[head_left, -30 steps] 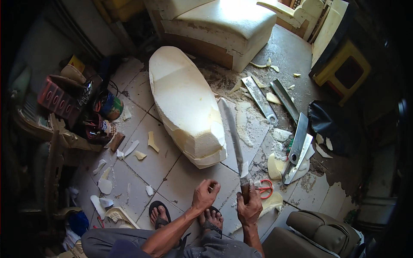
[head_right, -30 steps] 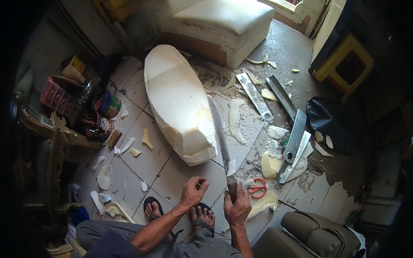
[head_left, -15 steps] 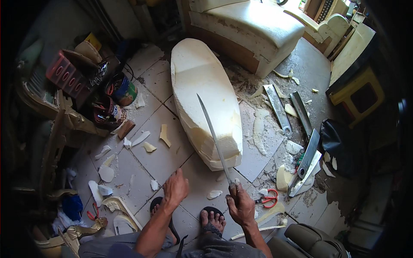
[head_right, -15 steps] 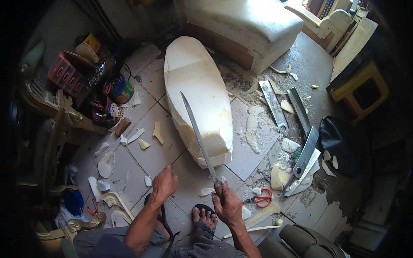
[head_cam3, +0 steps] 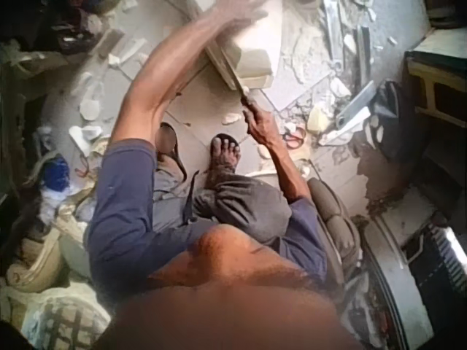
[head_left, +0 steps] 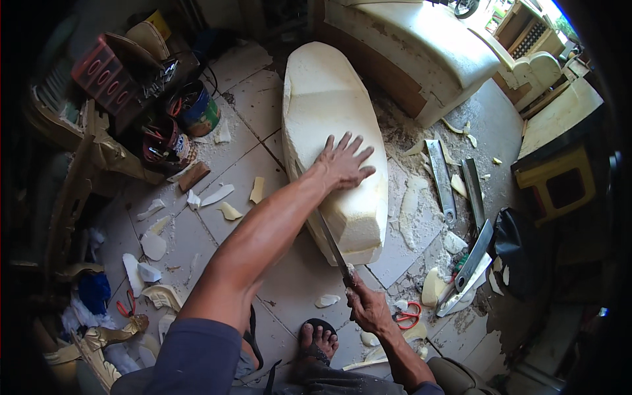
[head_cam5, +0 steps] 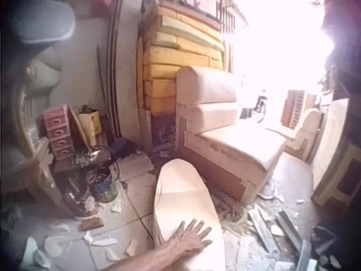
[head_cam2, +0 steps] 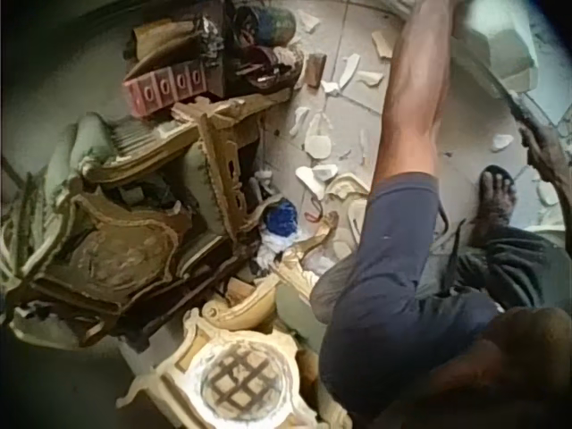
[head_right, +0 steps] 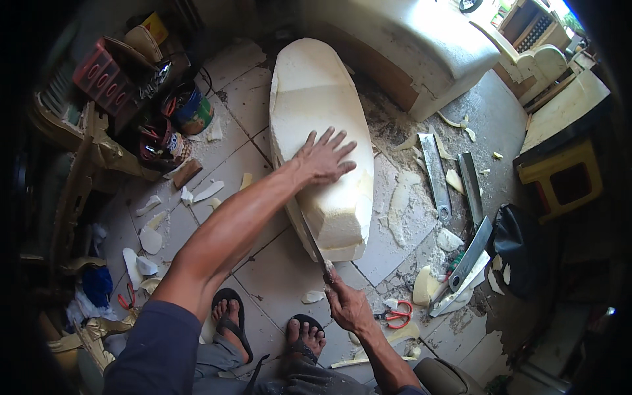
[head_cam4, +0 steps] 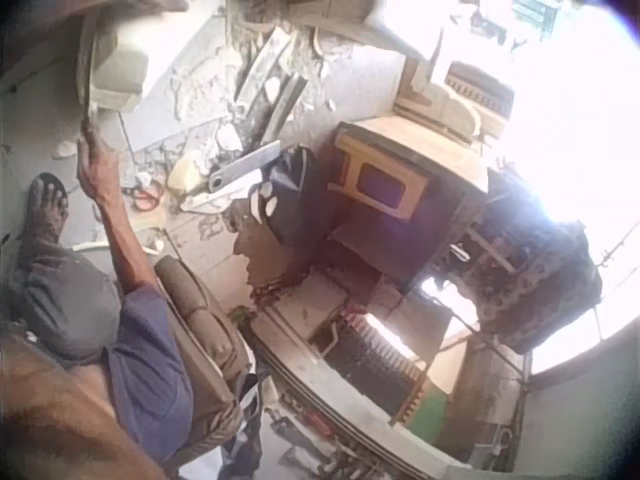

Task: The person shapes a large foam cushion by hand using a long blade and a knife, cutting away sections from the edges and surface while sitting on the floor.

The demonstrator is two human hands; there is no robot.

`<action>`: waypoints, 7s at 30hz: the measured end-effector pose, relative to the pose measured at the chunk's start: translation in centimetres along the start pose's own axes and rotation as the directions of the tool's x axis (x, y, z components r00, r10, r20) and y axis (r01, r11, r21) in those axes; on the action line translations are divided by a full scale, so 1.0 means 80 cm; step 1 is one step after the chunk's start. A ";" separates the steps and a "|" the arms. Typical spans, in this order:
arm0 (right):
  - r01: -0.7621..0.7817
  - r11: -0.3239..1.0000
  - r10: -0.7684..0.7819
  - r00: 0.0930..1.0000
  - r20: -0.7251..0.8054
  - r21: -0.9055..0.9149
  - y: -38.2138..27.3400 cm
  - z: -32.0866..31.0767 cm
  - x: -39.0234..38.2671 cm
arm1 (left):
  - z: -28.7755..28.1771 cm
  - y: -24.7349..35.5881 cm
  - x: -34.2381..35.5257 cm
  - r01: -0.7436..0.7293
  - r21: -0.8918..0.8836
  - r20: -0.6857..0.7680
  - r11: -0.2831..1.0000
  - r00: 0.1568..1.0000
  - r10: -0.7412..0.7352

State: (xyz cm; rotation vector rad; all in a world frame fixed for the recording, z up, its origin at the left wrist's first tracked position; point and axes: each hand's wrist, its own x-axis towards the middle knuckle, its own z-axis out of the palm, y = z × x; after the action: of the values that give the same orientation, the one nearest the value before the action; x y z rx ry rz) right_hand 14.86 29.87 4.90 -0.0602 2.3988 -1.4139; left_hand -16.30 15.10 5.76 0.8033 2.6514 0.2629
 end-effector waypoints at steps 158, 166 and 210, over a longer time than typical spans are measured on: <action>-0.144 0.919 -0.145 0.741 -0.656 -0.366 0.079 0.055 -0.033 | 0.269 0.072 -0.334 -0.375 -0.365 -0.187 0.852 0.926 0.327; 0.290 0.851 -0.361 0.929 -0.085 -0.437 0.083 0.125 -0.070 | 0.215 -0.068 -0.278 -0.177 -0.087 -0.432 0.980 0.893 0.123; -0.295 0.953 0.185 0.403 -0.896 0.065 0.122 0.031 -0.090 | 0.126 -0.120 -0.128 0.342 -0.881 -0.255 0.327 0.238 -0.937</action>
State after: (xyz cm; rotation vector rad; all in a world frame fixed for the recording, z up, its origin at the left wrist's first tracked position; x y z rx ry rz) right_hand 23.75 34.16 -2.52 1.3253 3.0742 -1.3289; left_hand -9.22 2.18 -3.28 -1.1296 2.8189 1.4898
